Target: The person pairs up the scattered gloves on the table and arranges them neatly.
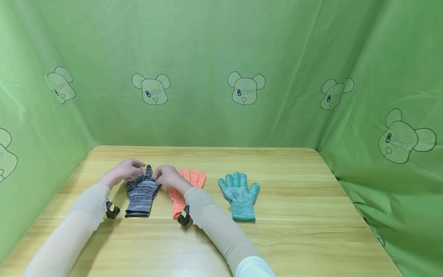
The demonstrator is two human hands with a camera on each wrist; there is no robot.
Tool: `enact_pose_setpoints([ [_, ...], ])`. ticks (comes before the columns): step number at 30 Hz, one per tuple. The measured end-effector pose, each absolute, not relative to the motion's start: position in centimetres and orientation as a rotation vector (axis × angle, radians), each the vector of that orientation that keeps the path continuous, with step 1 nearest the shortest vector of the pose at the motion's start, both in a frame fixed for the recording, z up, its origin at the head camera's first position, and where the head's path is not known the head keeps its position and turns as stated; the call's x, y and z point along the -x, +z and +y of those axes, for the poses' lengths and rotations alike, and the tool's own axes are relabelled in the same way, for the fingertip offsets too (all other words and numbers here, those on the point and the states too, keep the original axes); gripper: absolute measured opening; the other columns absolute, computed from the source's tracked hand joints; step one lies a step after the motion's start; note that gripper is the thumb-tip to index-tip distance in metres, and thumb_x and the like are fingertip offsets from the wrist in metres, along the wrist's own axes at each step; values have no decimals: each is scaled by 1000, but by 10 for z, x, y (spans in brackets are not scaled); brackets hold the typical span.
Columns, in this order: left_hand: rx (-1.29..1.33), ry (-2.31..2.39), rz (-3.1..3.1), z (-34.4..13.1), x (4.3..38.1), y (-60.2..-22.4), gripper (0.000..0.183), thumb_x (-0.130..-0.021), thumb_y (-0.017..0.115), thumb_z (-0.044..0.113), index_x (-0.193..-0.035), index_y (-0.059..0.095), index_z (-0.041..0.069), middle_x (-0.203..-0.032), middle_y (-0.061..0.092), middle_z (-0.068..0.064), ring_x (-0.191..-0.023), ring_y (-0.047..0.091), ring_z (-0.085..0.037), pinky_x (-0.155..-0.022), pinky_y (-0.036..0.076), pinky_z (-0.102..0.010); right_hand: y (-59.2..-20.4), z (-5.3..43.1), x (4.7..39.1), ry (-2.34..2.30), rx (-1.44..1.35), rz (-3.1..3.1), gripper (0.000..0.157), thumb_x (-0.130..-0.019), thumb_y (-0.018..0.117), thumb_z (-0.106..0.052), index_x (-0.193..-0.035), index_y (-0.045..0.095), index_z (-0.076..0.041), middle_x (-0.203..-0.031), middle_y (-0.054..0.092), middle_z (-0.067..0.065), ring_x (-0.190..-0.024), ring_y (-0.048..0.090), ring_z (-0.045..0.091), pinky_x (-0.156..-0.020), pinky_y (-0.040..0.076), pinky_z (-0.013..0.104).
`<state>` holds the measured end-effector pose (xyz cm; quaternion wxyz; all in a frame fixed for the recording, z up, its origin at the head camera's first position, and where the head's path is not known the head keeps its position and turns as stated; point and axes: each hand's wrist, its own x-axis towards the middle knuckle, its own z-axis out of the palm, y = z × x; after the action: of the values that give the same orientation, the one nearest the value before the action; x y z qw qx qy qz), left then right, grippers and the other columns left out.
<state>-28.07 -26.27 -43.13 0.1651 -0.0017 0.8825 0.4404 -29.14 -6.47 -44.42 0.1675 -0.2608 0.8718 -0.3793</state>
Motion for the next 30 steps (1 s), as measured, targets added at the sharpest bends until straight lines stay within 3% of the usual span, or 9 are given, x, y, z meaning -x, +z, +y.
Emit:
enact_pose_setpoints([
  [4,5,1210,2530,-258,286,-436,58,-90,63,11,-138,41,-13,-93,62,-12,-56,46,-5,-51,43,-20,-446,-65,291,-1018,712,2478,12,-83,68,1,-94,70,-3,-96,69,7,-74,49,10,-63,39,17],
  [9,-2,1189,2530,-256,285,-438,59,-85,70,13,-131,45,-15,-72,53,-1,-55,47,-7,-49,43,-20,-448,-66,291,-954,664,2465,20,-84,69,-2,-103,72,-5,-112,70,8,-85,54,11,-71,46,20],
  [12,-2,1175,2543,-256,286,-440,49,-84,72,12,-119,49,-13,-70,50,-1,-55,47,-8,-50,43,-21,-448,-66,291,-910,664,2470,22,-84,70,-4,-106,72,-6,-114,70,7,-87,56,11,-74,48,20],
  [16,54,1114,2599,-254,288,-443,28,-83,71,9,-99,51,-3,-70,47,0,-57,47,-9,-52,43,-22,-446,-66,290,-860,679,2473,24,-85,71,-5,-109,72,-6,-115,70,7,-87,55,10,-75,47,19],
  [20,70,1018,2670,-251,288,-444,24,-82,72,8,-86,49,3,-69,46,1,-59,46,-9,-52,43,-22,-445,-65,289,-842,690,2463,26,-84,72,-5,-110,71,-6,-109,71,7,-81,54,9,-73,47,20],
  [25,87,959,2714,-249,285,-442,27,-81,74,8,-81,47,6,-69,46,1,-61,47,-11,-52,44,-21,-445,-63,288,-829,698,2460,28,-83,73,-5,-111,72,-6,-105,71,6,-81,54,8,-74,48,20],
  [30,117,991,2712,-250,284,-443,26,-80,73,7,-86,48,3,-73,48,-2,-62,48,-11,-54,46,-23,-445,-62,289,-824,706,2460,27,-84,73,-7,-111,72,-7,-106,71,6,-83,56,9,-75,49,20],
])
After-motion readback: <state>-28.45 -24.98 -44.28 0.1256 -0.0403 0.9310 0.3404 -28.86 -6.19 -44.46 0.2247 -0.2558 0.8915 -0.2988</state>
